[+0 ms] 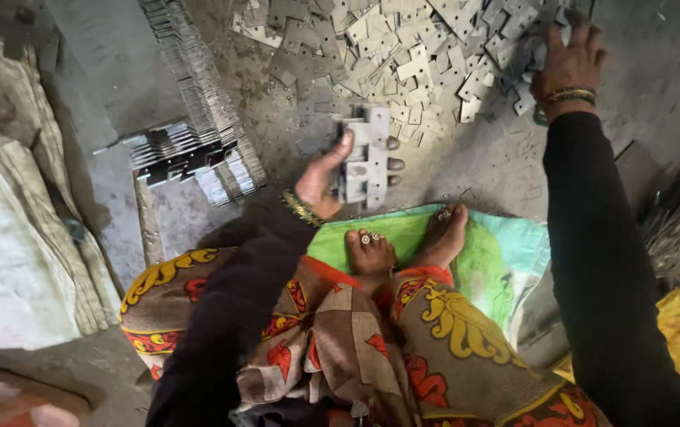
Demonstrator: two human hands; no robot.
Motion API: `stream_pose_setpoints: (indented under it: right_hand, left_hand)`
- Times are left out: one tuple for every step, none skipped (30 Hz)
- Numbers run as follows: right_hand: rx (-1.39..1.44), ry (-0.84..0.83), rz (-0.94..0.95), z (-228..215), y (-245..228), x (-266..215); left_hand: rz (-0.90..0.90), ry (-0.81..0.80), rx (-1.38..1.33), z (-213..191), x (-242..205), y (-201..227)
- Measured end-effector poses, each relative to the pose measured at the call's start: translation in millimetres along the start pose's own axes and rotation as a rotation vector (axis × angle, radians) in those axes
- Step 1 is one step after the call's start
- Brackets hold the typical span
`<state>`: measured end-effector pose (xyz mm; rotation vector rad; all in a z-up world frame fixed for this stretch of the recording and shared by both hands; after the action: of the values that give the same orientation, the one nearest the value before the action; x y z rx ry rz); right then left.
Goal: The person sits on the floor and repeatedly picks up small metal brackets from a large pile, aligns them, and stacks them into neat piles. The person handles the parts by hand, organizing them into multiple stacks on the floor.
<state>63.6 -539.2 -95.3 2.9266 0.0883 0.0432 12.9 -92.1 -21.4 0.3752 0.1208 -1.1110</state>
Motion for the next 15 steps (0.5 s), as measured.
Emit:
stream_pose_setpoints:
  right_hand:
    - [-0.014,0.009,-0.036,-2.0,-0.8,1.8]
    - [-0.024,-0.049,-0.051,-0.1,-5.0,1.1]
    - [-0.038,-0.106,-0.064,0.7,-11.3,-0.6]
    - [-0.053,-0.163,-0.076,1.0,-19.9,-3.1]
    - [0.009,-0.194,-0.043,-0.7,-28.8,-7.0]
    - [0.07,-0.224,-0.009,-2.8,-38.5,-12.0]
    - [0.134,-0.253,0.03,-5.0,-48.0,-17.2]
    - [0.175,-0.22,0.105,-8.5,-59.8,-23.4]
    - [0.217,-0.188,0.185,-11.7,-70.0,-30.3]
    - [0.287,-0.15,0.199,-15.4,-80.6,-34.4]
    - [0.353,-0.115,0.215,-20.0,-88.0,-39.7]
    - [0.419,-0.08,0.23,-25.9,-89.3,-42.1]
    - [0.529,-0.122,0.227,-26.0,-90.5,-42.4]
    - [0.64,-0.164,0.223,-26.3,-91.7,-42.4]
    - [0.753,-0.206,0.216,-26.1,-93.5,-41.4]
  left_hand:
    - [0.035,0.036,-0.006,-4.7,4.5,-3.2]
    - [0.071,0.073,-0.012,-10.2,8.7,-5.1]
    - [0.106,0.106,-0.017,-15.8,13.0,-4.8]
    - [0.084,0.125,0.001,-21.6,17.3,-5.8]
    - [0.061,0.148,0.016,-28.5,19.0,-6.9]
    - [0.039,0.172,0.031,-34.6,20.3,-9.1]
    - [0.057,0.189,0.036,-39.4,20.9,-8.1]
    - [0.076,0.207,0.041,-43.5,21.8,-7.0]
    - [0.092,0.224,0.047,-47.1,22.4,-5.7]
    - [0.094,0.235,0.044,-50.1,23.2,-5.1]
    - [0.093,0.243,0.037,-51.9,24.7,-6.2]
    - [0.093,0.251,0.031,-53.0,26.0,-7.5]
    - [0.095,0.255,0.039,-53.2,27.1,-7.5]
    - [0.098,0.258,0.048,-52.9,27.6,-7.0]
    - [0.101,0.264,0.057,-52.5,26.2,-6.2]
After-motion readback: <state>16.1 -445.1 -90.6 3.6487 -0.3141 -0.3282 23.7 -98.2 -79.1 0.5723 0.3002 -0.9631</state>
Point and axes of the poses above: each hand's wrist, its own x-axis towards the middle knuckle, its own z-axis out of the palm, y = z × x, the point moved 7 cm from there along x, towards the middle knuckle, and after that the axes turned 6 degrees about -z, right-handed, at the moved point
